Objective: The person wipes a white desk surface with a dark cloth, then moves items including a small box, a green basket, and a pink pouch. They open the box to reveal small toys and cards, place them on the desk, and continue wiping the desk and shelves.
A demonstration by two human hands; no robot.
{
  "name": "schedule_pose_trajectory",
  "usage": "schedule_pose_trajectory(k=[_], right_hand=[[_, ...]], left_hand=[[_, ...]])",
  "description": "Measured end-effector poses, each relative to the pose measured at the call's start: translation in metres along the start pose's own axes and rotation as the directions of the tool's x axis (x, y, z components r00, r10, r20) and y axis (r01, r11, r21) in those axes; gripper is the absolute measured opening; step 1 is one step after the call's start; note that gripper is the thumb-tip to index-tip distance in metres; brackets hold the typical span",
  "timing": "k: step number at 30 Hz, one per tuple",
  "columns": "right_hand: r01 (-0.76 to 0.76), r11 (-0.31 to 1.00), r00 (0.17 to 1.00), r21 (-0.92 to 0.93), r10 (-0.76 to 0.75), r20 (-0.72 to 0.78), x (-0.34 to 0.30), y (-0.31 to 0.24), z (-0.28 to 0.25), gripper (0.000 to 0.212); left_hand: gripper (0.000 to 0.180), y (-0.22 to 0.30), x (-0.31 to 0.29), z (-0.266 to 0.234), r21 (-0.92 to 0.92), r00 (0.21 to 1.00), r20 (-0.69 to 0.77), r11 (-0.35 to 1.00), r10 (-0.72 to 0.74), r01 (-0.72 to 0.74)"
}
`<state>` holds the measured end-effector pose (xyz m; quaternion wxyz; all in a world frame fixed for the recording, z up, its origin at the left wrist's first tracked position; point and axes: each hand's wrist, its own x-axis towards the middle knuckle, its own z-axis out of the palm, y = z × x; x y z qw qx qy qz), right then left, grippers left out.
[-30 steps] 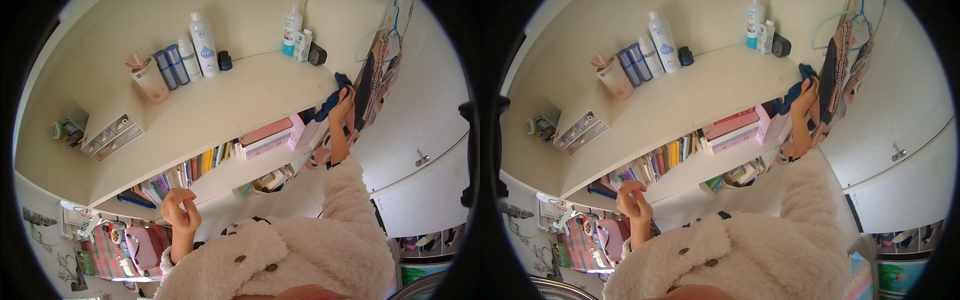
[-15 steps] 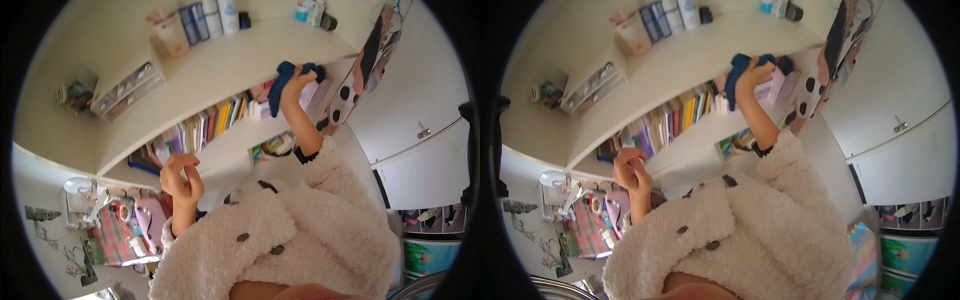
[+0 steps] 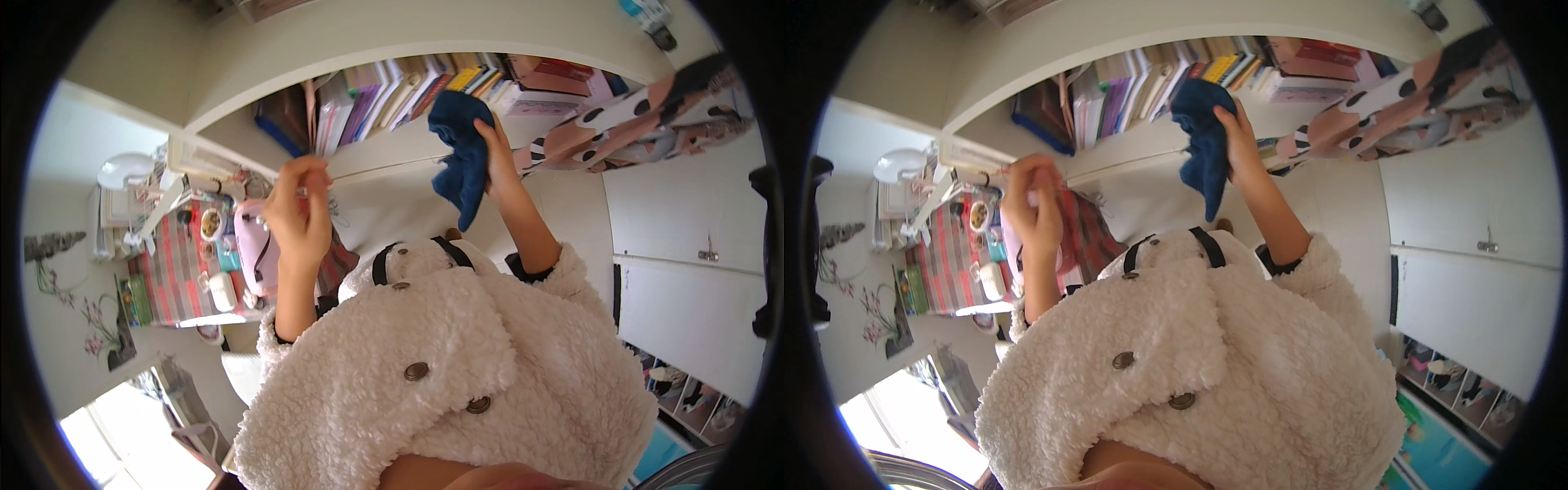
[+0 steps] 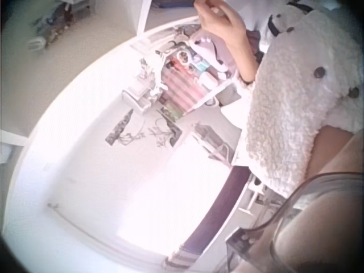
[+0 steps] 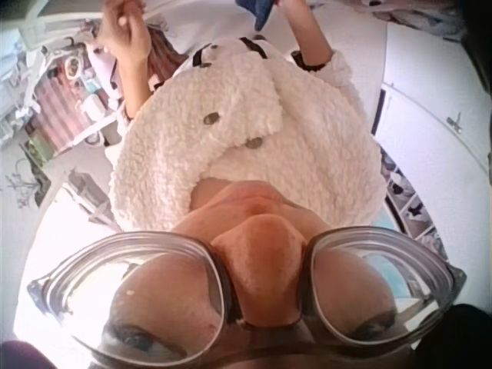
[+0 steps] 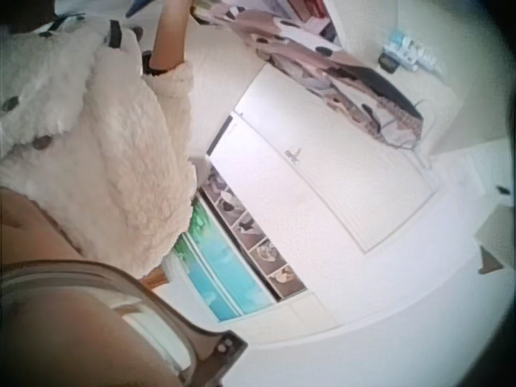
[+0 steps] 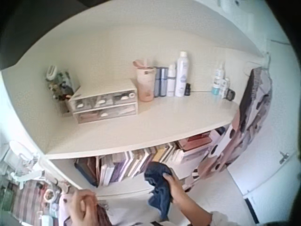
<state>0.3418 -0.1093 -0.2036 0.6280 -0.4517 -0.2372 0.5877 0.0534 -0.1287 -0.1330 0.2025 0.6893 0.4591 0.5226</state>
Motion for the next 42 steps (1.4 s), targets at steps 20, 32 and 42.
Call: schedule_pose_trajectory(k=[20,32,42], right_hand=[[-0.456,0.814,0.887,0.36,0.45,0.105,-0.001,0.062,-0.066,0.046],[-0.312,0.885,0.938,0.346,0.345,-0.039,0.001,0.055,-0.082,0.043],[-0.354,0.869,0.912,0.346,0.403,-0.079,0.016,0.041,-0.114,0.041]], left_hand=[[0.074,-0.191,0.084,0.139,-0.905,0.448,0.4,-0.267,-0.8,0.33],[0.067,-0.212,0.067,0.176,-0.874,0.612,0.484,-0.374,-0.625,0.31],[0.053,-0.193,0.007,0.259,-0.797,0.332,0.437,-0.188,-0.836,0.574]])
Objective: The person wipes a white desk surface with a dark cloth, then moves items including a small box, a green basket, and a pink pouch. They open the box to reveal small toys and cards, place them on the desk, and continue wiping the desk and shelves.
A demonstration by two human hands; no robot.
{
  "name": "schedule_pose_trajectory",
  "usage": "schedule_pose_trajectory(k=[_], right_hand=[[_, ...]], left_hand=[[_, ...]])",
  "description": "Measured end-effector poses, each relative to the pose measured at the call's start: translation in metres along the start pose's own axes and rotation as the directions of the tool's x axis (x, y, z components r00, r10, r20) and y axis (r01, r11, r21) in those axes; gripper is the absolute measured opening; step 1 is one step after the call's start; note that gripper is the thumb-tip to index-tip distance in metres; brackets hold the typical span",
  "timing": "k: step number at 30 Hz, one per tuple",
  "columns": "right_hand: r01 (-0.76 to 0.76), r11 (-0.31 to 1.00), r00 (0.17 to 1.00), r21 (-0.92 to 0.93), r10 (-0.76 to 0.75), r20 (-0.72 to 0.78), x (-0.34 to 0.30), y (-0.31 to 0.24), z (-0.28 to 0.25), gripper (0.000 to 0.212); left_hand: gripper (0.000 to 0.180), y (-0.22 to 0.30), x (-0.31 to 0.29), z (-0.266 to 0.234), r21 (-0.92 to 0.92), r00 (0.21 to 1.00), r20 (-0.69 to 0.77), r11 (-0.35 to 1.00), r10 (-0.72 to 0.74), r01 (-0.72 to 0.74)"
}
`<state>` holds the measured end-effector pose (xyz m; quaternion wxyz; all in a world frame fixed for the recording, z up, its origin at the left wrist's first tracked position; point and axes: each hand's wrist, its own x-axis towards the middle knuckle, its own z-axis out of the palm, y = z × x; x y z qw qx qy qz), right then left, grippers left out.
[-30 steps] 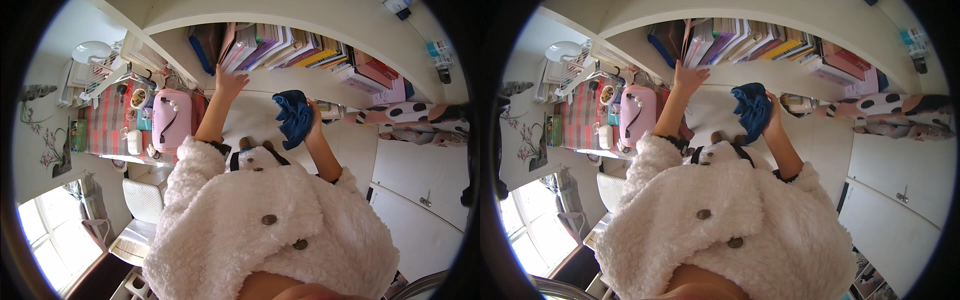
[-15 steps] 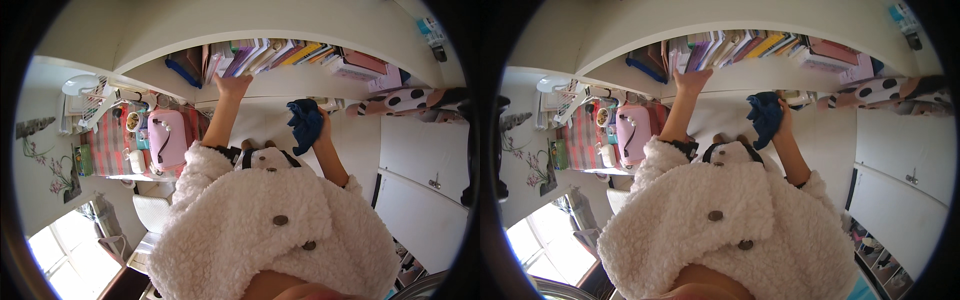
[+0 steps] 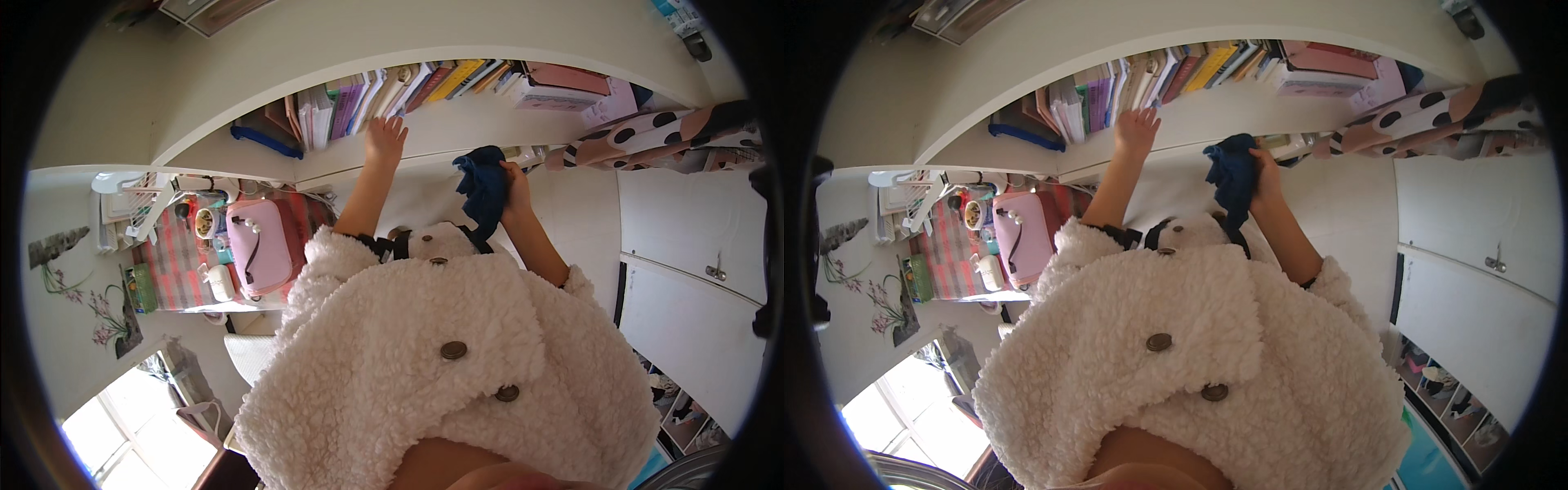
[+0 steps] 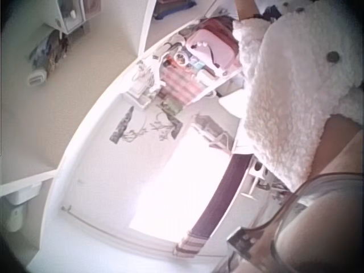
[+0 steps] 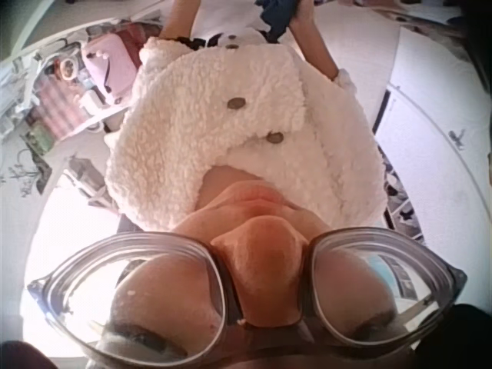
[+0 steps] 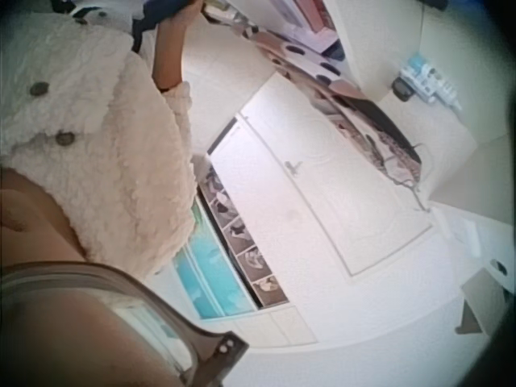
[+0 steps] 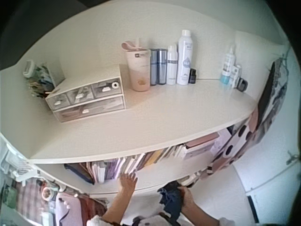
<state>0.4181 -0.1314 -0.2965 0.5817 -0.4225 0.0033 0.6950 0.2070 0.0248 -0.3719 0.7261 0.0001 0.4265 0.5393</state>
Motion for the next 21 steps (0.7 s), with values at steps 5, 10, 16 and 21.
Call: schedule_pose_trajectory(k=[5,10,16,21], right_hand=[[0.343,0.907,0.921,-0.243,-0.376,-0.102,0.063,-0.034,-0.04,0.037],[0.2,-0.629,0.594,-0.751,-0.532,0.604,0.176,-0.024,-0.074,0.053],[0.071,-0.698,0.617,-0.713,-0.53,0.581,0.202,0.021,-0.078,0.056],[0.174,-0.709,0.623,-0.683,-0.457,0.634,0.203,0.081,-0.018,0.056]], left_hand=[[0.055,-0.014,-0.005,-0.04,0.38,0.988,0.047,0.917,-0.147,0.118],[0.055,-0.02,-0.042,-0.116,0.506,0.966,-0.093,0.824,-0.242,0.255],[0.056,0.002,-0.097,-0.172,0.515,0.959,-0.122,0.81,-0.255,0.281],[0.053,0.019,-0.11,-0.16,0.575,0.984,-0.01,0.804,-0.18,0.153]])
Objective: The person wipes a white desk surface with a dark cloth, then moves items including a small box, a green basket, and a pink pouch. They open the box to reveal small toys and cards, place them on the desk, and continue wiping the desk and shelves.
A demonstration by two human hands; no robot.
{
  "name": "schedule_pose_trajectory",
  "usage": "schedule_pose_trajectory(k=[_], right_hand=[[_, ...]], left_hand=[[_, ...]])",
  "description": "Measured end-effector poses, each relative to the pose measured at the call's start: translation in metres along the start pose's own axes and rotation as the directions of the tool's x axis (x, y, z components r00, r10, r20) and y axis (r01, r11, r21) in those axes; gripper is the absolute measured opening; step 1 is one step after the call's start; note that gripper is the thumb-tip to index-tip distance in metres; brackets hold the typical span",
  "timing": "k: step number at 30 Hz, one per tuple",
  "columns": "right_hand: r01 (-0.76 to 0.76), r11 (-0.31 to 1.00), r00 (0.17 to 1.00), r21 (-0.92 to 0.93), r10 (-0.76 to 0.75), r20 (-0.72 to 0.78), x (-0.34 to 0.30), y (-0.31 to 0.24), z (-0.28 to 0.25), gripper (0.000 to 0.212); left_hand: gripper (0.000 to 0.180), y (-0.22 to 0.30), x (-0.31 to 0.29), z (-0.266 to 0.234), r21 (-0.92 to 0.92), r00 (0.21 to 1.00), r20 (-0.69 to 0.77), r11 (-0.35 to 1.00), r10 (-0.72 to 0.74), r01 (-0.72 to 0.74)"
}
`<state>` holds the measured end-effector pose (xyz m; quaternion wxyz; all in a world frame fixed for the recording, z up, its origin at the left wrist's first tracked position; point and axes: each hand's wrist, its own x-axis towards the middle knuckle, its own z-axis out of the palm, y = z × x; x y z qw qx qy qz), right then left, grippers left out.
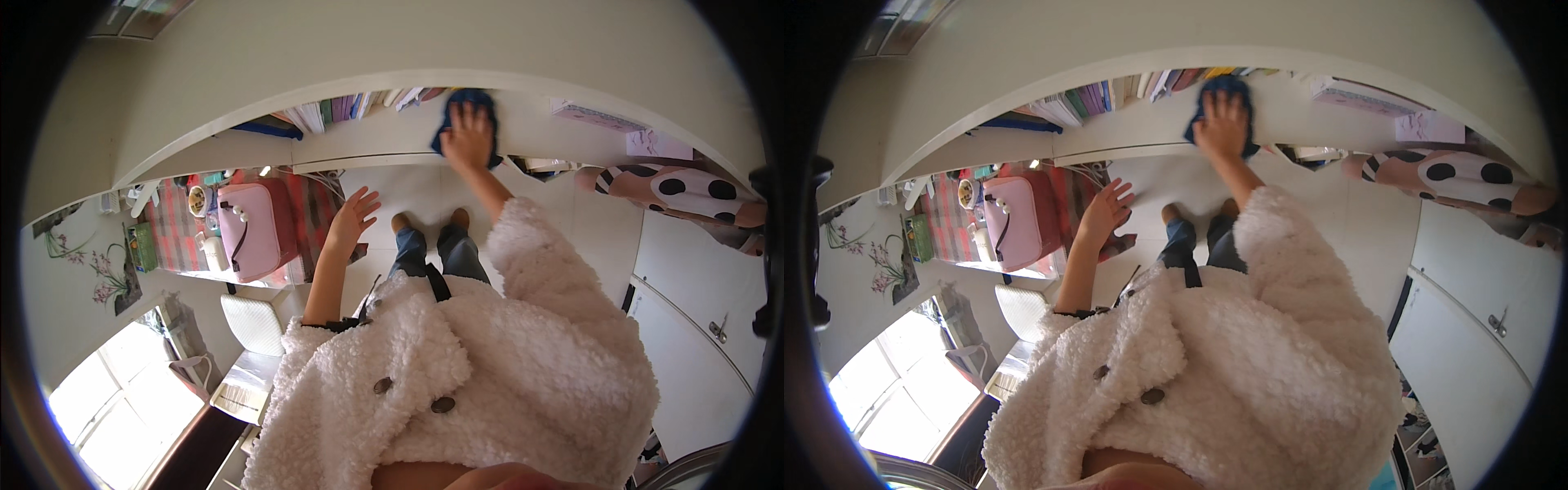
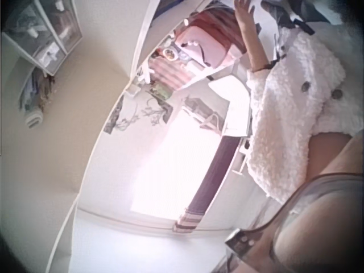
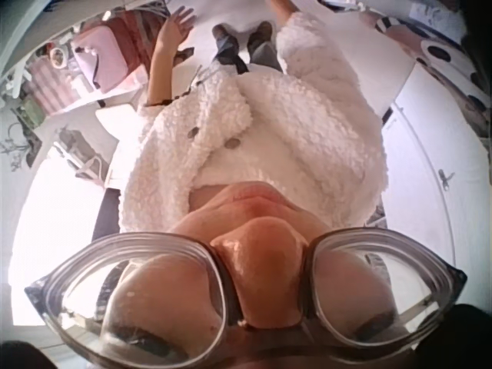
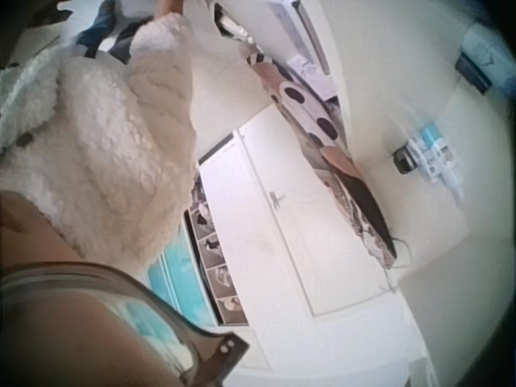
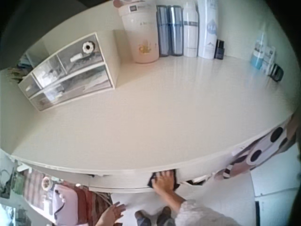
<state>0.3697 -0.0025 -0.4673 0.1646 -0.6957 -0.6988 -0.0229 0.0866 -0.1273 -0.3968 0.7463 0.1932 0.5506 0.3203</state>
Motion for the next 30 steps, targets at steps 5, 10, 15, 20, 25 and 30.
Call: schedule_pose_trajectory(k=[5,10,15,20,25,30], right_hand=[[0.055,0.99,0.997,0.126,-0.049,-0.055,-0.004,-0.075,0.02,0.053],[0.347,0.893,0.934,0.287,-0.358,-0.017,0.002,0.014,0.005,0.051],[-0.039,0.999,0.997,-0.031,0.037,-0.07,-0.006,0.098,-0.017,0.054],[-0.299,0.937,0.954,-0.178,0.29,-0.079,-0.01,0.033,0.009,0.055],[0.183,0.983,0.981,0.001,-0.182,0.063,-0.022,-0.077,0.019,0.057],[0.471,0.861,0.864,0.192,-0.494,0.094,-0.022,-0.146,0.021,0.056]], left_hand=[[0.052,0.013,-0.003,0.018,0.21,1.0,0.005,0.977,-0.017,0.016],[0.054,0.025,-0.001,0.017,0.211,0.999,-0.017,0.977,-0.029,0.032],[0.051,0.031,-0.006,0.008,0.22,0.996,-0.027,0.973,0.081,-0.073],[0.05,0.021,-0.025,-0.019,0.19,0.994,-0.101,0.982,0.04,-0.02],[0.043,0.019,-0.04,-0.059,0.107,0.983,-0.145,0.99,0.108,-0.093],[0.043,0.024,-0.059,-0.092,0.039,0.973,-0.206,0.994,0.103,-0.097]])
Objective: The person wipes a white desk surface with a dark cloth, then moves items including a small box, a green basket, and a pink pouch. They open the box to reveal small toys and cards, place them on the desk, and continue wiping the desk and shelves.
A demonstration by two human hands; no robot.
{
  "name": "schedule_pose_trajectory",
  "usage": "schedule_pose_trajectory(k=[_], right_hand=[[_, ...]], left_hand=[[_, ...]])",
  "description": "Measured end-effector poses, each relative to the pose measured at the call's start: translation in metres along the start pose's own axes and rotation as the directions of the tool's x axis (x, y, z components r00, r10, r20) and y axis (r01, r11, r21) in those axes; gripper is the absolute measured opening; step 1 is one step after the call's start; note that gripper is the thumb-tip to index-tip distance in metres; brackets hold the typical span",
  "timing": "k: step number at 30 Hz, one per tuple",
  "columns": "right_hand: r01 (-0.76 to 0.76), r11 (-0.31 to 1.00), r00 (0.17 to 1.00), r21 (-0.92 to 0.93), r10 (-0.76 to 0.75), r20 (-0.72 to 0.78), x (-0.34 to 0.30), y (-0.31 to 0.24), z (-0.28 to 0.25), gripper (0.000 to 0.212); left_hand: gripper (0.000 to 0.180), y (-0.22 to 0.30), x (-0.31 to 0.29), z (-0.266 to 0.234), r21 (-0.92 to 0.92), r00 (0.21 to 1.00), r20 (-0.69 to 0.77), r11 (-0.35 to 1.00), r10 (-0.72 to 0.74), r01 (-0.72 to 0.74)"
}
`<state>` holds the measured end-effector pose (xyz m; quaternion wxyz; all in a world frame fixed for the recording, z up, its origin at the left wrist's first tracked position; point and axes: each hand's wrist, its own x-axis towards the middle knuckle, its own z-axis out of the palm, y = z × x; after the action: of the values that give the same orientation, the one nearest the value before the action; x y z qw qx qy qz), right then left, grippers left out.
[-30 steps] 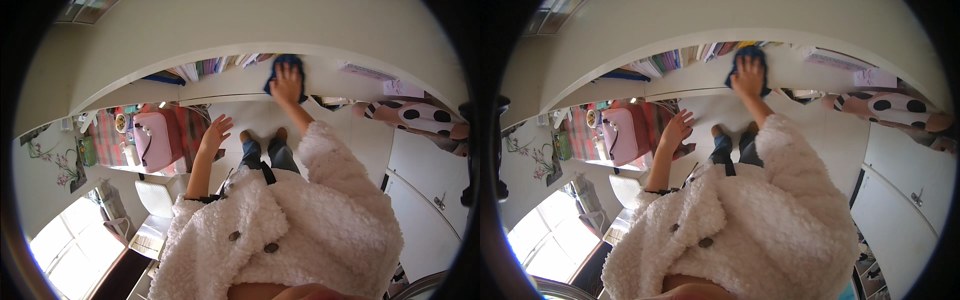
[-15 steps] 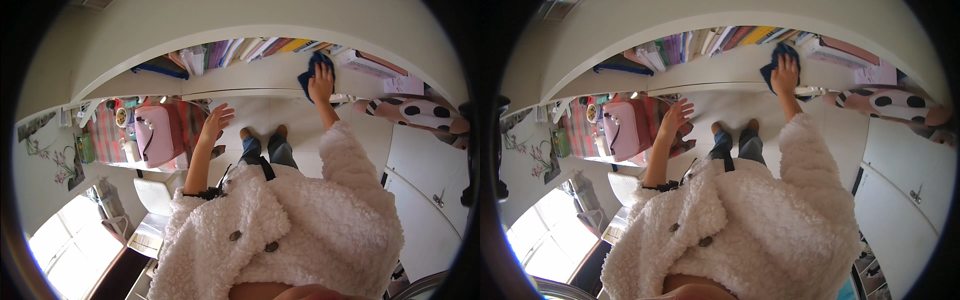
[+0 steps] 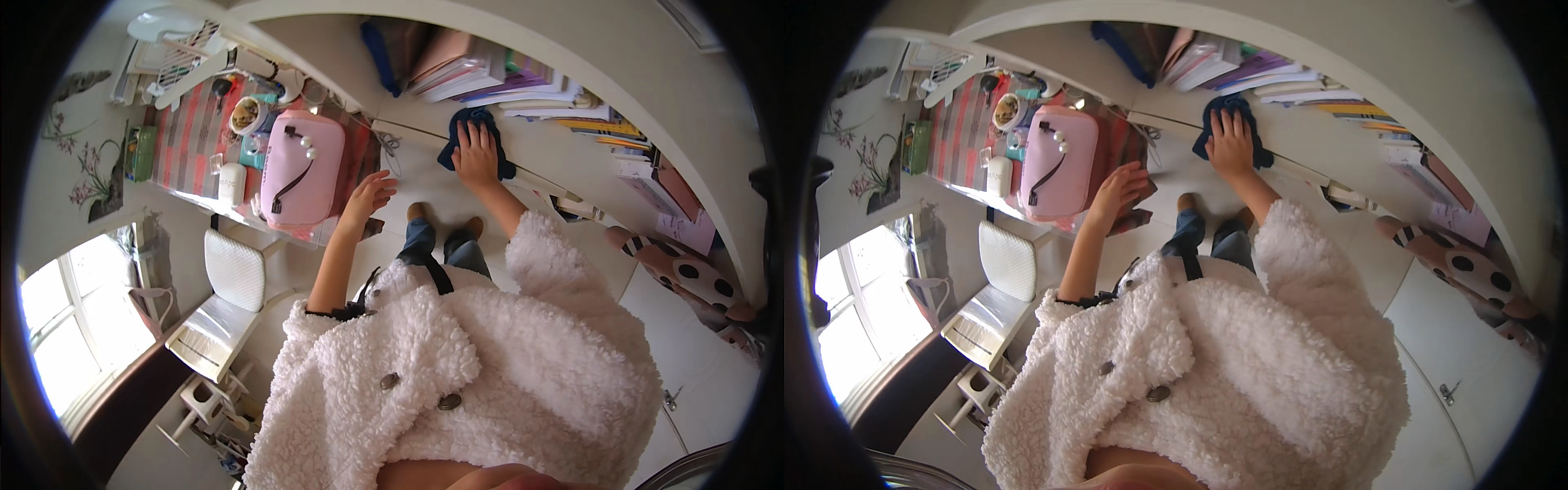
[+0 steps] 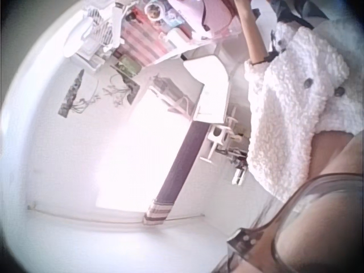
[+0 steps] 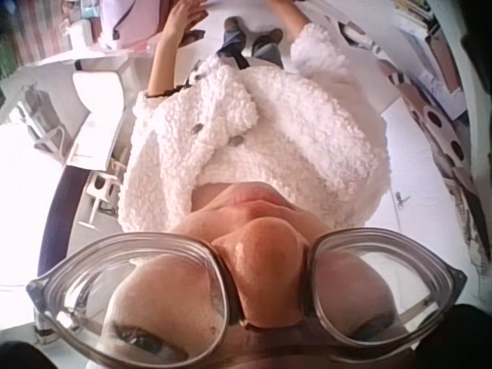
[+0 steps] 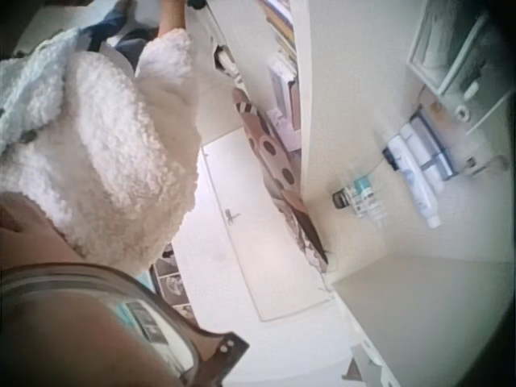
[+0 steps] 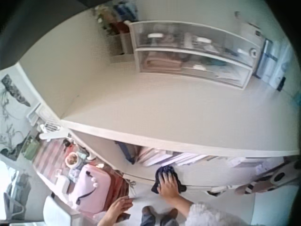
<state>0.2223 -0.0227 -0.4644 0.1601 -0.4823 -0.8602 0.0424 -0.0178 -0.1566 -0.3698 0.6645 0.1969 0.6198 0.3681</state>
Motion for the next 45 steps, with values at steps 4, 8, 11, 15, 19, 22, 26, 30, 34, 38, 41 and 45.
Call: schedule_pose_trajectory(k=[4,8,11,15,19,22,26,30,34,38,41,45], right_hand=[[0.355,0.934,0.91,0.032,-0.353,0.216,0.041,-0.032,0.012,0.061],[0.542,0.839,0.815,0.053,-0.539,0.212,0.089,-0.064,0.035,0.061],[0.434,0.897,0.857,0.079,-0.438,0.271,0.09,-0.075,0.042,0.058],[0.423,0.904,0.898,-0.066,-0.409,0.161,0.075,-0.085,0.045,0.052],[0.409,0.912,0.909,-0.01,-0.406,0.097,0.063,-0.076,0.042,0.047],[0.358,0.934,0.925,0.007,-0.355,0.131,0.04,-0.045,0.032,0.041],[0.228,0.973,0.963,-0.04,-0.219,0.155,-0.022,0.024,0.004,0.045],[0.07,0.98,0.967,-0.188,-0.021,0.255,-0.09,0.103,-0.033,0.05],[0.055,0.992,0.998,-0.11,-0.051,0.033,-0.131,0.142,-0.066,0.056],[0.074,0.993,0.984,0.092,-0.088,0.155,-0.069,0.109,-0.051,0.071],[0.263,0.959,0.938,0.108,-0.28,0.206,0.003,0.053,-0.022,0.068],[0.262,0.962,0.958,0.077,-0.269,0.101,0.053,0.001,0.005,0.06]], left_hand=[[0.042,0.006,-0.006,-0.026,-0.026,0.999,-0.048,1.0,-0.007,0.006],[0.043,0.009,-0.007,-0.05,-0.014,0.997,-0.075,1.0,0.026,-0.027],[0.044,0.009,-0.008,-0.058,-0.017,0.996,-0.084,1.0,0.007,-0.009],[0.044,0.011,-0.003,-0.046,0.013,0.997,-0.068,1.0,-0.018,0.019],[0.041,0.021,0.013,-0.019,0.067,0.999,-0.005,0.997,0.038,-0.038],[0.04,0.027,0.019,-0.006,0.131,0.993,0.094,0.988,0.068,-0.08],[0.039,0.03,0.025,-0.001,0.167,0.988,0.148,0.984,0.033,-0.058],[0.039,0.023,0.031,-0.003,0.172,0.988,0.157,0.984,0.01,-0.038],[0.041,0.007,0.028,-0.014,0.184,0.987,0.16,0.982,0.0,-0.03],[0.042,-0.003,0.019,-0.026,0.127,0.989,0.122,0.99,-0.079,0.063],[0.039,0.002,0.014,-0.028,0.118,0.994,0.099,0.993,-0.036,0.024],[0.039,0.027,0.004,-0.023,0.152,0.991,0.132,0.988,-0.003,-0.017]])
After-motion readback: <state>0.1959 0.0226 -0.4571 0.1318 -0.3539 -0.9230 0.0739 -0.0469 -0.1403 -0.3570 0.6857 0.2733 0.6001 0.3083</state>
